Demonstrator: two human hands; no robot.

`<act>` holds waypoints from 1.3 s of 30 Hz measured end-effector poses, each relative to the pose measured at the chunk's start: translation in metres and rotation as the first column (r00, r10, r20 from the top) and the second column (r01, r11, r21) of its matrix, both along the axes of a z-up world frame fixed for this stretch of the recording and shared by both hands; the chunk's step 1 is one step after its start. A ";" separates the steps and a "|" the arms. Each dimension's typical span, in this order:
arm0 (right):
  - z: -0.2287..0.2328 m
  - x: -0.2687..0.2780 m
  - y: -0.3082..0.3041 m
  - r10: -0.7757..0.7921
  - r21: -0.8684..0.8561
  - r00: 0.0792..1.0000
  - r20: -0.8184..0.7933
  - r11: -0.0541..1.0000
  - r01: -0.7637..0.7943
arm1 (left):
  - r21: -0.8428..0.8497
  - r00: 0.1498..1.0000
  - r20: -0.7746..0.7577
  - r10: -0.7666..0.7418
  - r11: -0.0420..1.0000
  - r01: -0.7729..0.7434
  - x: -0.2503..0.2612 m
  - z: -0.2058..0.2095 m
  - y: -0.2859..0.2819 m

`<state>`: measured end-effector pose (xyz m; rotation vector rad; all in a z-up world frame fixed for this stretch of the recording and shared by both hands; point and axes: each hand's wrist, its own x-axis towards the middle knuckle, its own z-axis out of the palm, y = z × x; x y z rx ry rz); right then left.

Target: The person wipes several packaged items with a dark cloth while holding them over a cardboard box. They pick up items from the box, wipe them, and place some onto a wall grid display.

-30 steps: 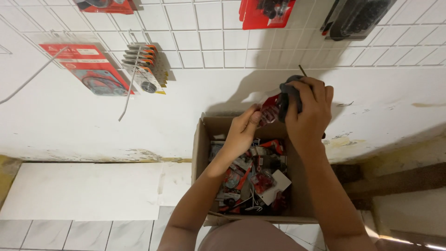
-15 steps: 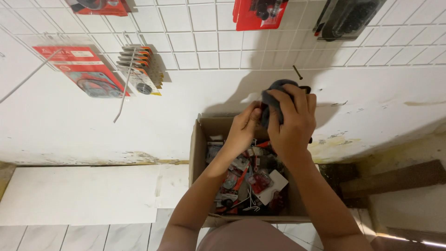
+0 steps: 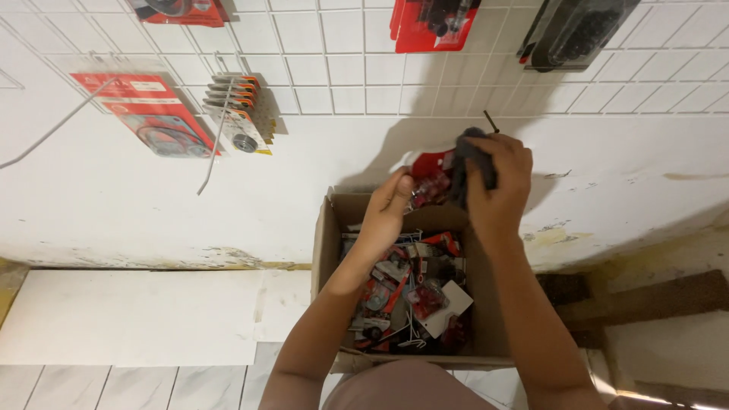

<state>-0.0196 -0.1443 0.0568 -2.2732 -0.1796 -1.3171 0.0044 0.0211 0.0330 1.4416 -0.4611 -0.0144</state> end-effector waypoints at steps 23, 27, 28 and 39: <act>-0.041 -0.024 0.016 0.404 0.817 0.903 -0.144 0.563 -0.122 | -0.236 0.933 -0.356 0.047 0.962 -0.138 0.001 -0.027 0.003; -0.044 -0.022 0.011 0.406 0.830 0.909 -0.098 0.537 -0.150 | -0.003 0.986 0.049 0.162 0.987 -0.162 0.009 -0.035 0.001; -0.047 -0.021 0.011 0.390 0.834 0.916 -0.098 0.534 -0.138 | 0.122 0.887 0.330 0.323 0.917 -0.379 0.010 -0.037 0.002; -0.081 -0.026 0.027 0.606 0.978 0.786 0.125 0.058 -0.201 | 0.212 0.889 0.398 0.225 0.921 -0.328 -0.001 -0.042 -0.005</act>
